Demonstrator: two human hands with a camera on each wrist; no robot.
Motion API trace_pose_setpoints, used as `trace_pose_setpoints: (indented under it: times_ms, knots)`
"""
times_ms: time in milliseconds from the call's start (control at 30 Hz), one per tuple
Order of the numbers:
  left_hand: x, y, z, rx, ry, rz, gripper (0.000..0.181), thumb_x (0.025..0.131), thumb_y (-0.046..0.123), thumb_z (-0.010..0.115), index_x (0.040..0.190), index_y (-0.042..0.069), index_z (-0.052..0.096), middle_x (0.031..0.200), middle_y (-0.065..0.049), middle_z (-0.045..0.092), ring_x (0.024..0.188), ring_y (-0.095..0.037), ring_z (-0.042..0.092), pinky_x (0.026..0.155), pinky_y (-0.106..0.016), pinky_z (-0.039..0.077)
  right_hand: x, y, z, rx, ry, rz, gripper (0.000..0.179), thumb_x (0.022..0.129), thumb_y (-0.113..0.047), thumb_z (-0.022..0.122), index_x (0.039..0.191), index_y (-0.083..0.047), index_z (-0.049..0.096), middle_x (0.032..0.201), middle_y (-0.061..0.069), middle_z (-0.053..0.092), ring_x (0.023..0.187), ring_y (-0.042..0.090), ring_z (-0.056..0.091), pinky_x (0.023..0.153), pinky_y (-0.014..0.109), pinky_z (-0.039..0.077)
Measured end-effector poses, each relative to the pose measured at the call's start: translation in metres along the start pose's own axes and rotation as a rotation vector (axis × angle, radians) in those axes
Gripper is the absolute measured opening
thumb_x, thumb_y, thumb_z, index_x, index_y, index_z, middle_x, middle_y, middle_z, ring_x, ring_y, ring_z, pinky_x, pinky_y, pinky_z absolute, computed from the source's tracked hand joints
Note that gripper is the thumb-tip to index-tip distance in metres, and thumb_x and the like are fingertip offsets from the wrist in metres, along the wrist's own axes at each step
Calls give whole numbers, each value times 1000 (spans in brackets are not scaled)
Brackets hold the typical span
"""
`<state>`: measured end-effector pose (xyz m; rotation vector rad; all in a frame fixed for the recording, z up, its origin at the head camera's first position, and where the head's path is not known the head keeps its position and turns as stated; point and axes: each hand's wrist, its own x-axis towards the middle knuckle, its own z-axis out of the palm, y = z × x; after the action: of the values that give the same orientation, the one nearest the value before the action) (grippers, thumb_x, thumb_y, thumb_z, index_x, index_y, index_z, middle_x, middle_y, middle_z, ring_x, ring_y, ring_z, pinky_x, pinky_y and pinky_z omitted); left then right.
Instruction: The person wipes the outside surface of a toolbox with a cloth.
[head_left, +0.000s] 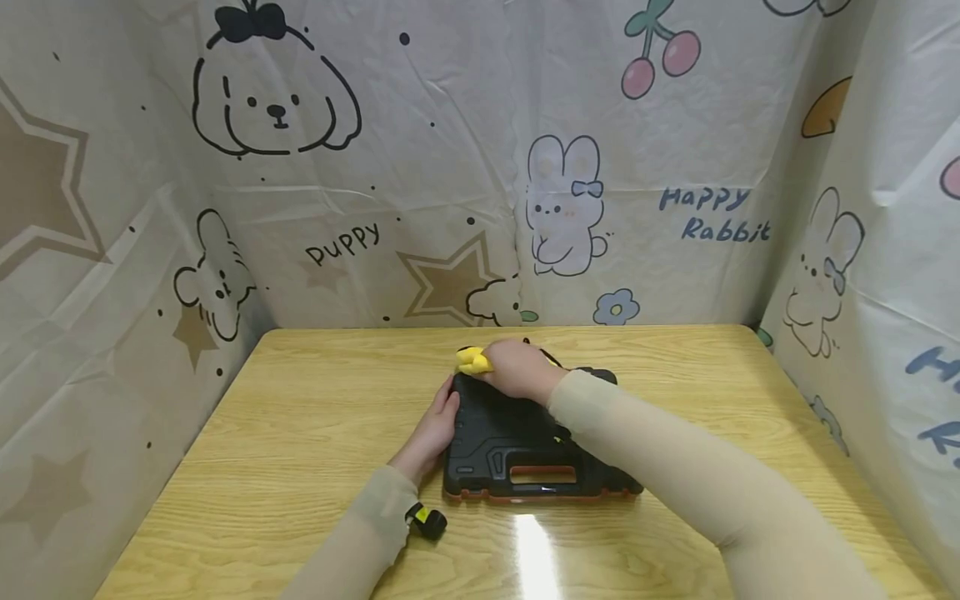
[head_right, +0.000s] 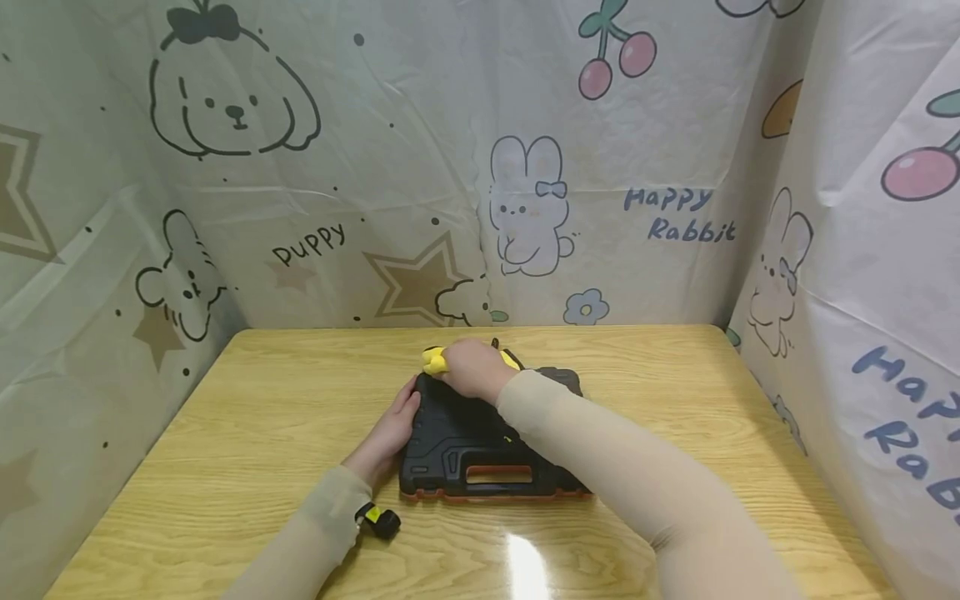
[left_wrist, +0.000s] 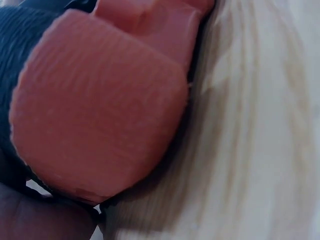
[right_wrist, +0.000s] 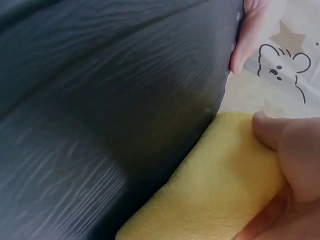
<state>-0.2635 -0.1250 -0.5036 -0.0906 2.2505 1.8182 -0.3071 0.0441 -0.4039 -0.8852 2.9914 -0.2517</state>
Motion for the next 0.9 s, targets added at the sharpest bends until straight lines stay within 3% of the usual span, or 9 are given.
trace_pose_setpoints:
  times_ms: [233,367,500,667,900]
  knots:
    - [0,0,-1,5,-6,-5,59,114,35,28,168,17,10,173,-16,12,160,-37,10,129,-58,10,7,-10,4,-82,-50,-91,26,100,-30,69,102,-4,75,100,11,70,81,23,64,82,43,59]
    - [0,0,-1,18,7,-14,59,114,35,29,167,15,11,173,-16,12,160,-37,9,129,-57,10,7,-18,3,-130,-84,-92,18,100,-18,67,109,-6,77,108,11,71,85,22,65,85,40,59]
    - [-1,1,-1,20,12,-27,60,114,35,28,167,13,11,173,-17,12,160,-37,9,129,-57,10,6,-25,4,-177,-126,-81,22,101,-10,61,117,-8,76,116,11,71,90,19,66,90,36,59]
    - [-1,0,0,20,21,-43,60,114,34,28,167,10,10,173,-18,11,160,-37,8,129,-56,10,3,-30,3,-224,-137,-99,22,102,-12,61,116,-6,76,117,11,69,92,19,65,92,36,58]
    - [0,0,2,-8,15,-18,57,115,29,25,167,9,12,173,-17,14,160,-36,10,129,-55,10,-5,-33,7,-271,-136,-154,25,103,-14,59,122,-7,75,126,12,66,99,20,67,97,35,58]
